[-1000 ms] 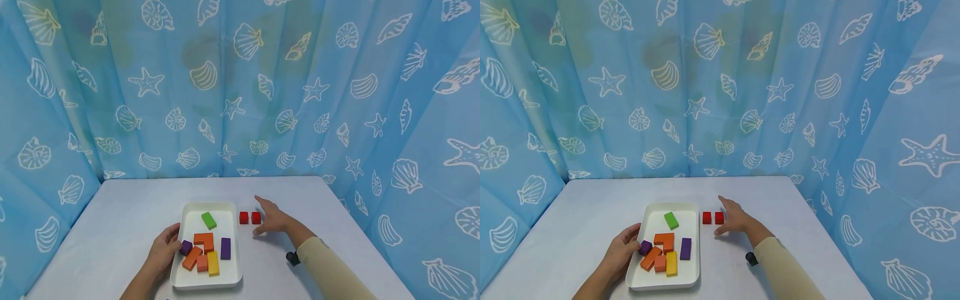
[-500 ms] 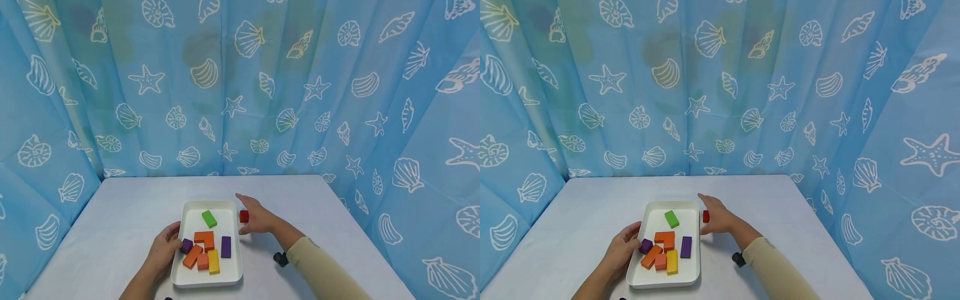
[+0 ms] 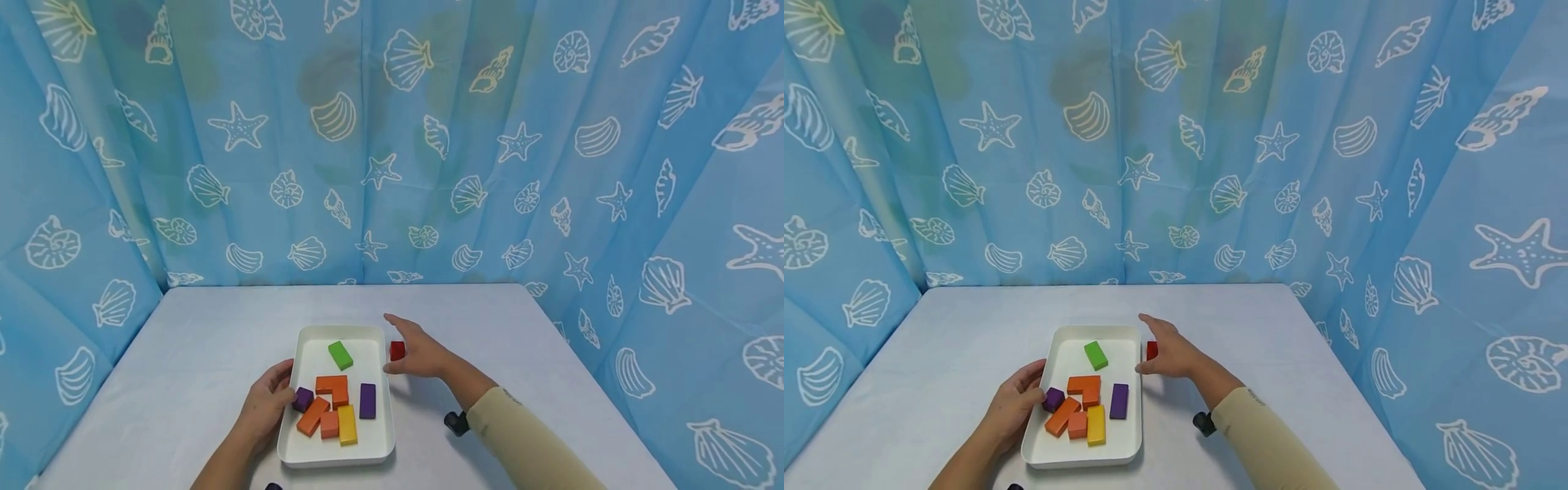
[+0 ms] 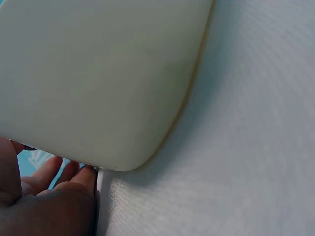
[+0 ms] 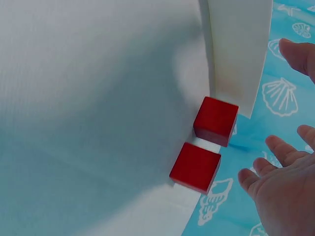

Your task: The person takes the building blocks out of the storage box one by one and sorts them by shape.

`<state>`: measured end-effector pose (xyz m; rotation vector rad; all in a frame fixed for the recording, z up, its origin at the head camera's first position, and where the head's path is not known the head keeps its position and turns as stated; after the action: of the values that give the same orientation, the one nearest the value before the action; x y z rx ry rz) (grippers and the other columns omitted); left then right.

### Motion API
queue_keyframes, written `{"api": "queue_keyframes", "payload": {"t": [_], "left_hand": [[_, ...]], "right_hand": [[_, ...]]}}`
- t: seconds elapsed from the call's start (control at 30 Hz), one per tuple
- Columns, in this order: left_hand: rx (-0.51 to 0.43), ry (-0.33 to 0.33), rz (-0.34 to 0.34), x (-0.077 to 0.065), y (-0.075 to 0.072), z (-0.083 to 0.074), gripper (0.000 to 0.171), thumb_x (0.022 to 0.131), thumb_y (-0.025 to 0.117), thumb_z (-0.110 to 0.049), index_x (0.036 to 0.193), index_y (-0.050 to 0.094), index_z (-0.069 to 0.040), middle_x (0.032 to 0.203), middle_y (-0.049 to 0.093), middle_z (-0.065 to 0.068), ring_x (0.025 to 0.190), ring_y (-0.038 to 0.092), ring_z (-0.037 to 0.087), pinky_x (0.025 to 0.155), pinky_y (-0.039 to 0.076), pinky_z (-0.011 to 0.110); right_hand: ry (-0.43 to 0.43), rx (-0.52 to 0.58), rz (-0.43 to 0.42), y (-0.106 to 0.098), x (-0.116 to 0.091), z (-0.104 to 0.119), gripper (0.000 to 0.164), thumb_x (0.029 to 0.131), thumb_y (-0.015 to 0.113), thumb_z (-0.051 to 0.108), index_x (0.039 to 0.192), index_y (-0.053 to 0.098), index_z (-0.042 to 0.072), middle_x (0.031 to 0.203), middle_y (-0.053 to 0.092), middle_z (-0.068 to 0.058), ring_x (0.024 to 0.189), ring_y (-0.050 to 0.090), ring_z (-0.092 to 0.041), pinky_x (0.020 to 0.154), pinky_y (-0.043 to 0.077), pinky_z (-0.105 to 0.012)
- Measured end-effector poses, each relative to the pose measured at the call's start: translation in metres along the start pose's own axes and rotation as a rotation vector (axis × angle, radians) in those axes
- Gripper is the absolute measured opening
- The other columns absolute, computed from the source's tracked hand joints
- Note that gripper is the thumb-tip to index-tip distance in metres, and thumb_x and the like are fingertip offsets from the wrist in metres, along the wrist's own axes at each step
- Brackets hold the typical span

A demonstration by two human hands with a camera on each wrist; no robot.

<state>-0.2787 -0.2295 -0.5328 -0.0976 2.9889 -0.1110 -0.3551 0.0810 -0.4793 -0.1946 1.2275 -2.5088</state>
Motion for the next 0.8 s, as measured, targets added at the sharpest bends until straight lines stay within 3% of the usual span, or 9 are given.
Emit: {"api": "queue_keyframes", "payload": {"t": [0.4, 0.67, 0.8], "left_hand": [[-0.007, 0.001, -0.002, 0.001, -0.001, 0.000, 0.081, 0.082, 0.060, 0.006, 0.160, 0.039, 0.003, 0.165, 0.036, 0.028, 0.154, 0.034, 0.044, 0.121, 0.033, 0.052], [-0.009, -0.005, -0.007, 0.001, 0.000, 0.000, 0.082, 0.080, 0.060, 0.006, 0.159, 0.040, 0.002, 0.164, 0.038, 0.027, 0.154, 0.034, 0.045, 0.119, 0.035, 0.053], [-0.001, -0.009, -0.008, 0.000, -0.001, 0.000, 0.080, 0.081, 0.059, 0.006, 0.159, 0.040, 0.001, 0.165, 0.038, 0.026, 0.154, 0.034, 0.044, 0.120, 0.034, 0.052]], "right_hand": [[-0.102, 0.060, 0.031, 0.015, -0.001, 0.023, 0.097, 0.084, 0.091, 0.023, 0.165, 0.039, 0.023, 0.167, 0.041, -0.008, 0.149, 0.041, -0.035, 0.110, 0.048, -0.063], [-0.076, 0.076, 0.064, 0.023, 0.001, 0.037, 0.098, 0.083, 0.092, 0.024, 0.165, 0.040, 0.025, 0.167, 0.041, -0.003, 0.151, 0.041, -0.034, 0.109, 0.048, -0.065], [-0.121, 0.104, 0.097, 0.028, 0.001, 0.041, 0.096, 0.084, 0.091, 0.021, 0.165, 0.039, 0.020, 0.166, 0.042, -0.003, 0.148, 0.046, -0.034, 0.109, 0.050, -0.059]]}}
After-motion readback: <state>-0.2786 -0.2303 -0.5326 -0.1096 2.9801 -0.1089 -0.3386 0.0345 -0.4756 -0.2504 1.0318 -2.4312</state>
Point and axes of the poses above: each hand's wrist, its own x-axis towards the middle knuckle, its own y-axis out of the palm, z = x × y, the point moved 1 cm from there along x, towards the middle knuckle
